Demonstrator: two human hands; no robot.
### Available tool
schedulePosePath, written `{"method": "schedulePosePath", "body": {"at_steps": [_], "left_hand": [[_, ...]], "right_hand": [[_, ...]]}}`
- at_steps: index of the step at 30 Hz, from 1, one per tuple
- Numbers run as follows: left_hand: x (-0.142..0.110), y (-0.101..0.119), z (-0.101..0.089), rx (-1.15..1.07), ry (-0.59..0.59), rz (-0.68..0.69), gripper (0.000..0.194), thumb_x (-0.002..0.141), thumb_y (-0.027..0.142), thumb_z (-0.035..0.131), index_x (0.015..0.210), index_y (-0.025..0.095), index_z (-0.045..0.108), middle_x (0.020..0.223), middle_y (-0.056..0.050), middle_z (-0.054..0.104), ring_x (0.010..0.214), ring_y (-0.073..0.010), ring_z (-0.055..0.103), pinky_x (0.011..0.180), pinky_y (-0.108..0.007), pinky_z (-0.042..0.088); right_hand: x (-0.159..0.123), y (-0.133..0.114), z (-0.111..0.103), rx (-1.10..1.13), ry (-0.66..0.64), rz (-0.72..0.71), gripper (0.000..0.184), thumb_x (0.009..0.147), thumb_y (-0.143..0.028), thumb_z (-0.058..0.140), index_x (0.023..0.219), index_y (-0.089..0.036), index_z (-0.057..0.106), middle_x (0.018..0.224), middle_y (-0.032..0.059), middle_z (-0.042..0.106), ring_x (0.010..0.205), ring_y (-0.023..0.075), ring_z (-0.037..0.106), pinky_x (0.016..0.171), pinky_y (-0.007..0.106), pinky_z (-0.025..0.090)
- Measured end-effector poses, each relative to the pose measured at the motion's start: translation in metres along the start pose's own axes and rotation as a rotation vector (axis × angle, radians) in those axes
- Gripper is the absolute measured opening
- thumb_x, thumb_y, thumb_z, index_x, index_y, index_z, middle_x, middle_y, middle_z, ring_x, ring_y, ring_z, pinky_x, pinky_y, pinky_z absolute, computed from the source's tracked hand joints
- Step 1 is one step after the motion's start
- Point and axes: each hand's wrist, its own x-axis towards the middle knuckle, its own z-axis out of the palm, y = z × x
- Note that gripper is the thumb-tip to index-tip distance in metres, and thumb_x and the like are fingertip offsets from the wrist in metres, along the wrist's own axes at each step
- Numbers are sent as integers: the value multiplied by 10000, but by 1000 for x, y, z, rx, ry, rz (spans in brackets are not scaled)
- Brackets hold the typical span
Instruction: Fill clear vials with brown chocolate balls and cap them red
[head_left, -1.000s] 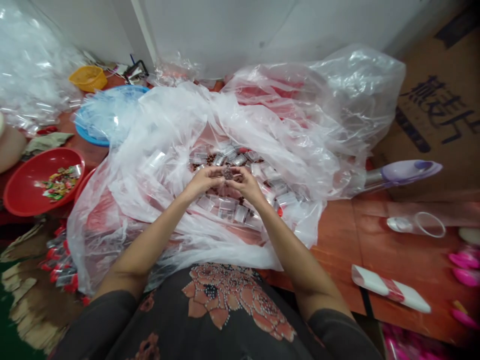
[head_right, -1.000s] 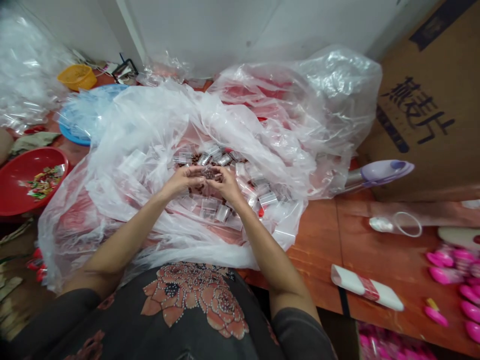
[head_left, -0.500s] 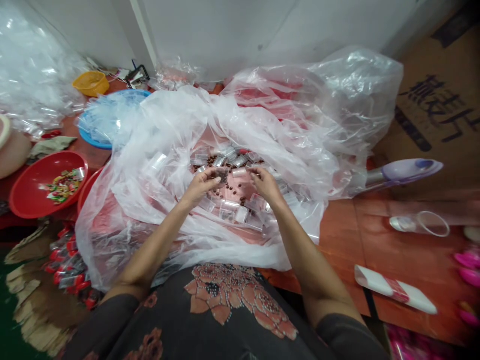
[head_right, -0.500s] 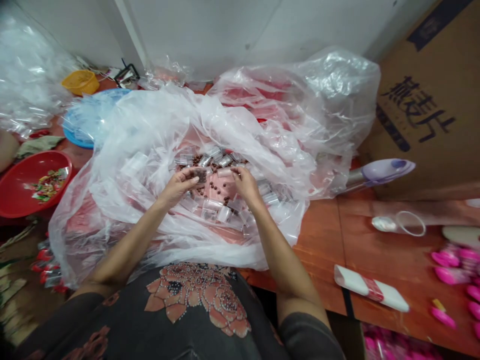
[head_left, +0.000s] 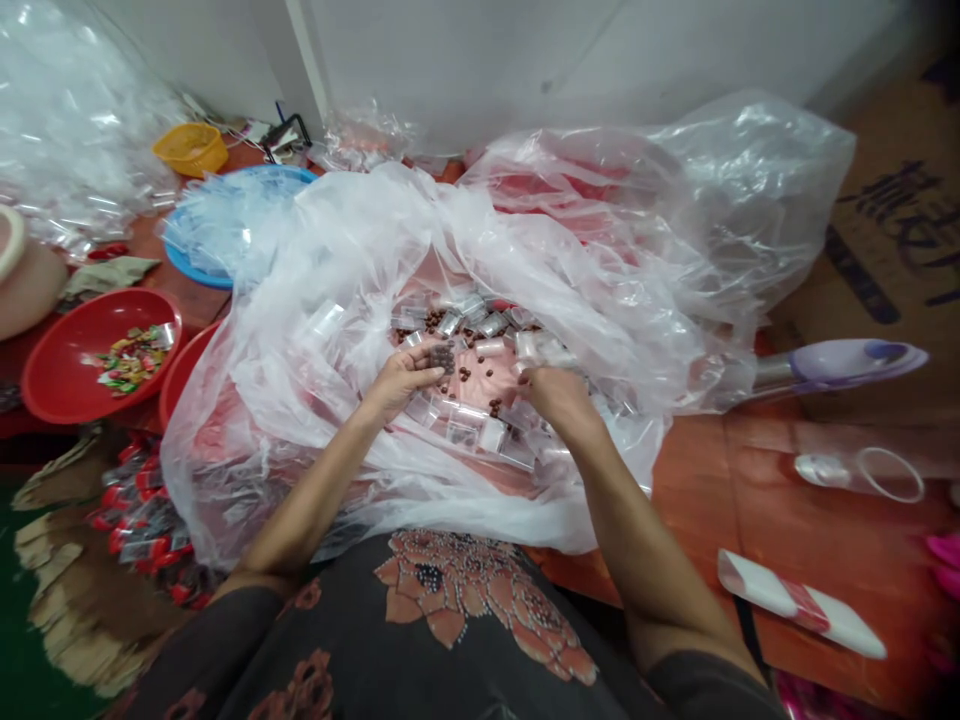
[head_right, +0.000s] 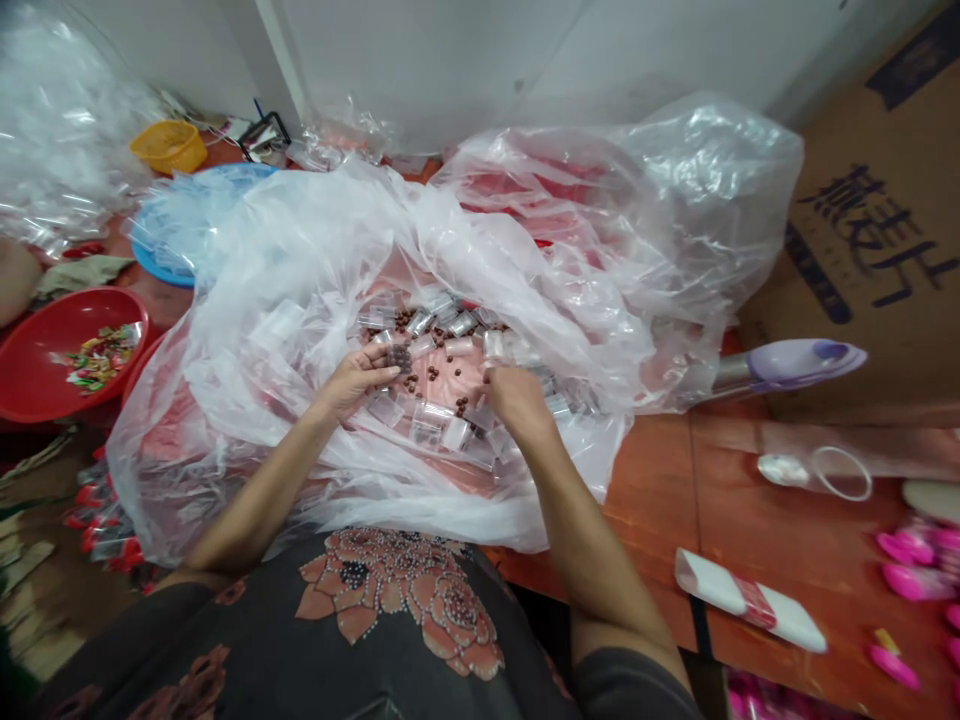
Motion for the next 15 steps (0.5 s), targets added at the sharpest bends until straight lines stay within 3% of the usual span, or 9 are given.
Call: {"method": "schedulePosePath", "body": {"at_steps": [2,5,10,12,15], "left_hand": [[-2,-3,1,-7,-4,-19,514,603,163,871,1096,162,724,1032,-59,756,886,-169,713,823,-272,554],[-4,-6,5,10,-26,-37,494,609,151,857,1087,153,732,1059,-76,756,917,-176,714,856,-286,541],[-13,-7,16,54,-54,-19,504,620,137,839,1112,141,730,1079,-88,751,959,-179,696,910,-313,522],[-20,-7,20,91,-87,7,503,644,164,841,1134,155,727,1126,-92,741,995,-180,683,932,-320,517],[-30,-6,27,165,-123,54,454,697,231,834,1137,178,732,1150,-87,733,1015,-177,671,943,-319,519]], "right_hand": [[-13,6,10,-21,-37,-55,230,877,-250,568,933,-204,787,929,134,755,871,267,690,706,322,425],[-27,13,32,29,16,-159,233,869,-189,558,922,-195,785,898,148,739,819,263,680,703,337,429],[-39,17,54,223,155,-96,205,852,-179,577,964,-196,747,915,132,725,789,245,659,729,344,447],[-44,17,56,392,226,-75,183,850,-205,583,964,-208,725,941,102,724,841,236,653,777,350,460],[-51,16,58,822,373,-62,182,818,-298,632,973,-217,681,1004,54,708,872,198,639,811,346,489]]}}
